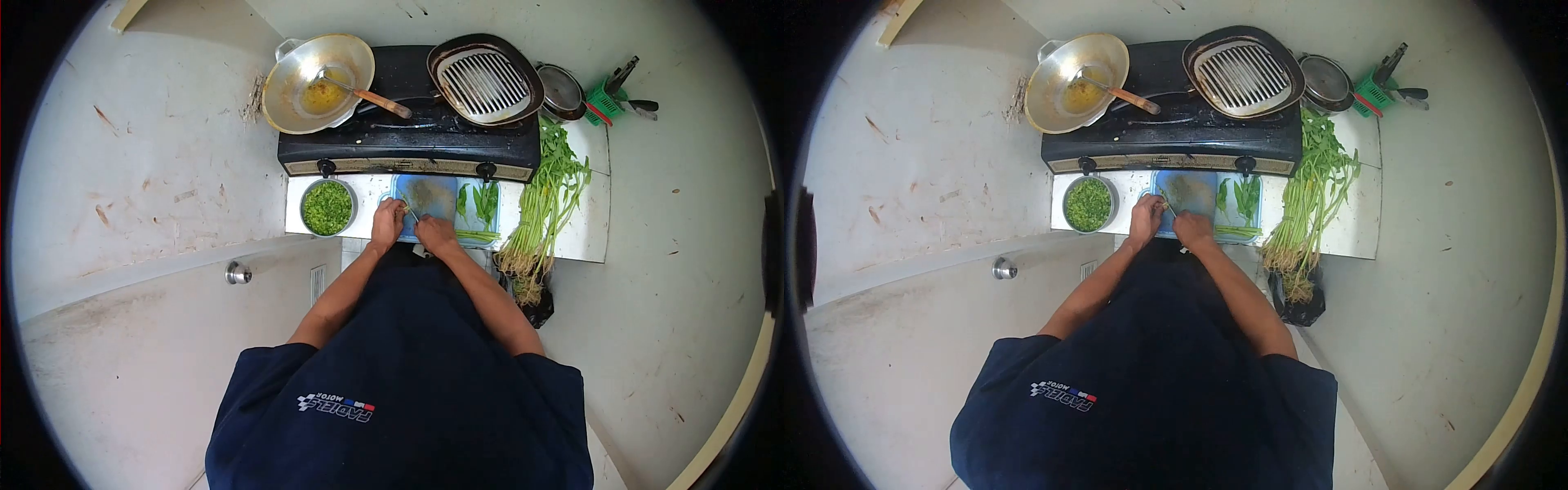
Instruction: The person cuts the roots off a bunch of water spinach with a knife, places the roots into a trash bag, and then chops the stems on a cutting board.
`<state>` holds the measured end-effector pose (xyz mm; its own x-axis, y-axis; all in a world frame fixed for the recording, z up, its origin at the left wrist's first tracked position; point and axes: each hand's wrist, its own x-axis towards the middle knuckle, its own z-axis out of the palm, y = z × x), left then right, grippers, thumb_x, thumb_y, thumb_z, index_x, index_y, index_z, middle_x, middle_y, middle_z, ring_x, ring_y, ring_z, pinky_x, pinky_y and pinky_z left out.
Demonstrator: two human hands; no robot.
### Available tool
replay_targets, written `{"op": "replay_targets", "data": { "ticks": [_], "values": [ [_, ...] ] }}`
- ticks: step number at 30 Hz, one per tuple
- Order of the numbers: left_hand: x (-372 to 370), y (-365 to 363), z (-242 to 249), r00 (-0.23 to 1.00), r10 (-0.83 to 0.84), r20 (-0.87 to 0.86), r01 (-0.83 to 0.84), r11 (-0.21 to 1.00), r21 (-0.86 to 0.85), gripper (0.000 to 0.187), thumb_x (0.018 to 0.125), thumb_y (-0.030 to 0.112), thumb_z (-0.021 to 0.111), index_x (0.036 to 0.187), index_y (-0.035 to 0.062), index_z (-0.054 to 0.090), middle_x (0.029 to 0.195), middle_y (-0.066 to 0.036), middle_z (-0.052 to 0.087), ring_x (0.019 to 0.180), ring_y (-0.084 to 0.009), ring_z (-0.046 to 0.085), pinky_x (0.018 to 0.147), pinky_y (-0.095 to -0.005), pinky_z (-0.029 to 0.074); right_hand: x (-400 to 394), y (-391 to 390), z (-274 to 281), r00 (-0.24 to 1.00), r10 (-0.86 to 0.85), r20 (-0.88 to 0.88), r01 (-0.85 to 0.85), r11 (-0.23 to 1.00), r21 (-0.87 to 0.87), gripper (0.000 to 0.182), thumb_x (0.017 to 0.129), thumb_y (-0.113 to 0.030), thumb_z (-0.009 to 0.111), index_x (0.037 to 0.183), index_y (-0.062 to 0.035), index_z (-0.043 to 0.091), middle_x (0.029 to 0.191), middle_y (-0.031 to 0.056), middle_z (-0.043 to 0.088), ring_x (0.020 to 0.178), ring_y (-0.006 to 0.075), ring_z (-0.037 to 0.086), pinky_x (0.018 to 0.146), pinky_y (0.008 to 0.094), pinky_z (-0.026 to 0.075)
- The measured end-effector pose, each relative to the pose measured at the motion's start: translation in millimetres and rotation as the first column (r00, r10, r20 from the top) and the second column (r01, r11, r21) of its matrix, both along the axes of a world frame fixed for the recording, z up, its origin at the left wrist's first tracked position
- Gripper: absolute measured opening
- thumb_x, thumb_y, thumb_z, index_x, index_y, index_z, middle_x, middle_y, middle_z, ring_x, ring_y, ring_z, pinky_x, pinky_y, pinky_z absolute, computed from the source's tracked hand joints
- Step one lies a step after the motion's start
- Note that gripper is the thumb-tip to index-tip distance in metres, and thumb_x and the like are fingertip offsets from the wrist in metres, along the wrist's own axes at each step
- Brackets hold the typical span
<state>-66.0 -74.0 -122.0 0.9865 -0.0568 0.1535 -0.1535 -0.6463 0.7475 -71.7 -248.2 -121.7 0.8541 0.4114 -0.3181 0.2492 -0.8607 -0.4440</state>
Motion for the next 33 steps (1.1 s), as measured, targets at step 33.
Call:
{"op": "replay_targets", "data": {
  "ticks": [33],
  "values": [
    [-3, -2, 8, 0.999, 0.010, -0.032, -0.011, 1.000, -0.011, 0.010, 0.088, 0.001, 0.074, 0.098, -0.0008, 0.069, 0.088, -0.016, 0.061, 0.081, -0.0344, 0.062, 0.075, -0.0430, 0.050, -22, -20, 15, 0.993, 0.000, 0.117, -0.010, 0.996, 0.088, 0.035, 0.100, -0.028, 0.055, 0.089, 0.0024, 0.068, 0.078, 0.0237, 0.073, 0.073, 0.0393, 0.074, 0.071, 0.0498, 0.059]
  ]
}}
